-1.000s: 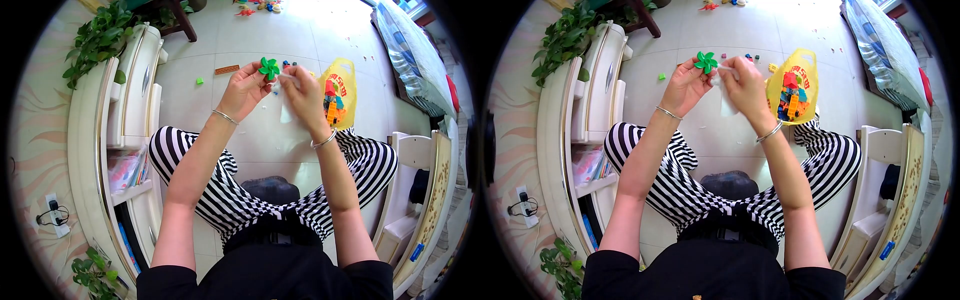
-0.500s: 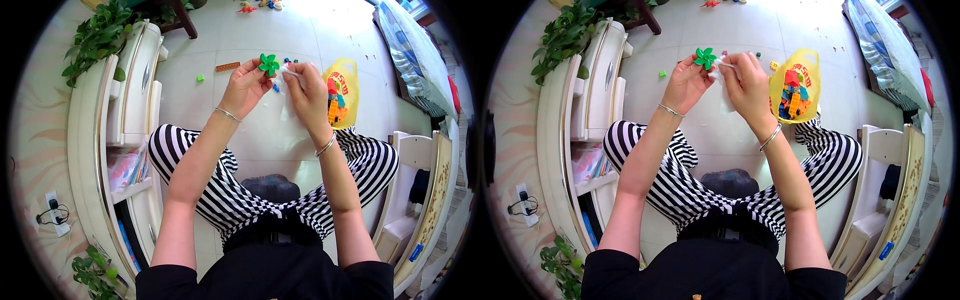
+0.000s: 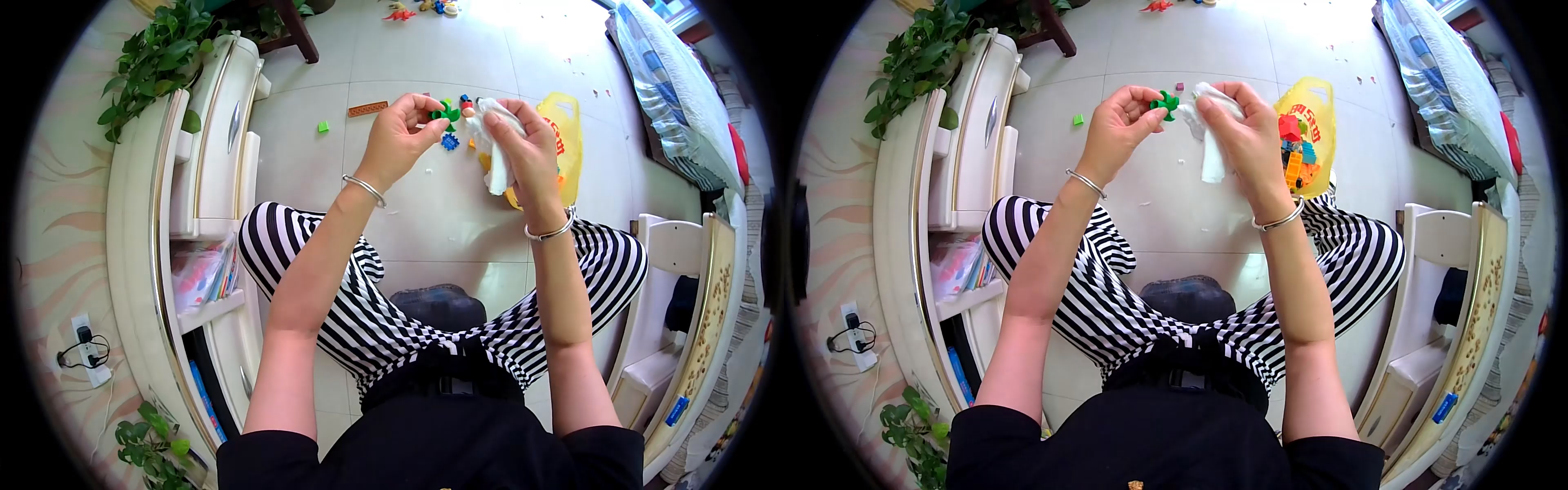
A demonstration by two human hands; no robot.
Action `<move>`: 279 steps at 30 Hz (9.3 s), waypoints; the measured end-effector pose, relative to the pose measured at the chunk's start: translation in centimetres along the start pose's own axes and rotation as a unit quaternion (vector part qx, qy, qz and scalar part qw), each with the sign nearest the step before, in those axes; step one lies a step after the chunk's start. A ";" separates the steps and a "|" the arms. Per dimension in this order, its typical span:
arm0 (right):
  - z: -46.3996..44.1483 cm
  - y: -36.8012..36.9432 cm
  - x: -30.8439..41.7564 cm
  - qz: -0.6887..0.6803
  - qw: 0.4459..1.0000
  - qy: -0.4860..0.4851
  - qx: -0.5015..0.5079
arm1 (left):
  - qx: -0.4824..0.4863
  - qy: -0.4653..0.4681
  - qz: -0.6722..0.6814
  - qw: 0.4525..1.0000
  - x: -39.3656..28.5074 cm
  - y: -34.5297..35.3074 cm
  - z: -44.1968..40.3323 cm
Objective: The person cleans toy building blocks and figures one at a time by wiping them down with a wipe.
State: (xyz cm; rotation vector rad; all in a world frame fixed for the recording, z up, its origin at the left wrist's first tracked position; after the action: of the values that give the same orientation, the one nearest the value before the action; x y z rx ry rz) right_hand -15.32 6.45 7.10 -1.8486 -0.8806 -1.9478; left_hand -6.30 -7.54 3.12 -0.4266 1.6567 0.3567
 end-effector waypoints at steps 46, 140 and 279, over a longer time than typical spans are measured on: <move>-2.1 3.0 -0.2 0.289 0.928 -0.200 0.122 | 0.028 -0.055 -0.081 0.995 1.2 0.2 0.6; -10.7 -14.6 -45.4 -0.099 0.885 0.323 -0.321 | -0.048 -0.246 -0.267 0.931 49.0 6.3 -10.4; -0.2 0.9 0.7 0.352 0.910 -0.185 0.121 | -0.038 -0.058 -0.051 0.996 2.3 1.8 3.6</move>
State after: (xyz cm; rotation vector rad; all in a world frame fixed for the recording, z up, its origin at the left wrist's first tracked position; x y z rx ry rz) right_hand -15.05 5.78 7.96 -2.0273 -0.4151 -1.0279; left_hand -4.29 -4.47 0.32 -0.5349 1.5052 0.3625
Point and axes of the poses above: each hand's wrist, its own z-axis away from the middle knuckle, its own y-axis out of the palm, x = y × z, the point moved 6 cm from there along -z, towards the middle knuckle, and after that the axes turned 10 degrees about -z, right-handed, at the moved point
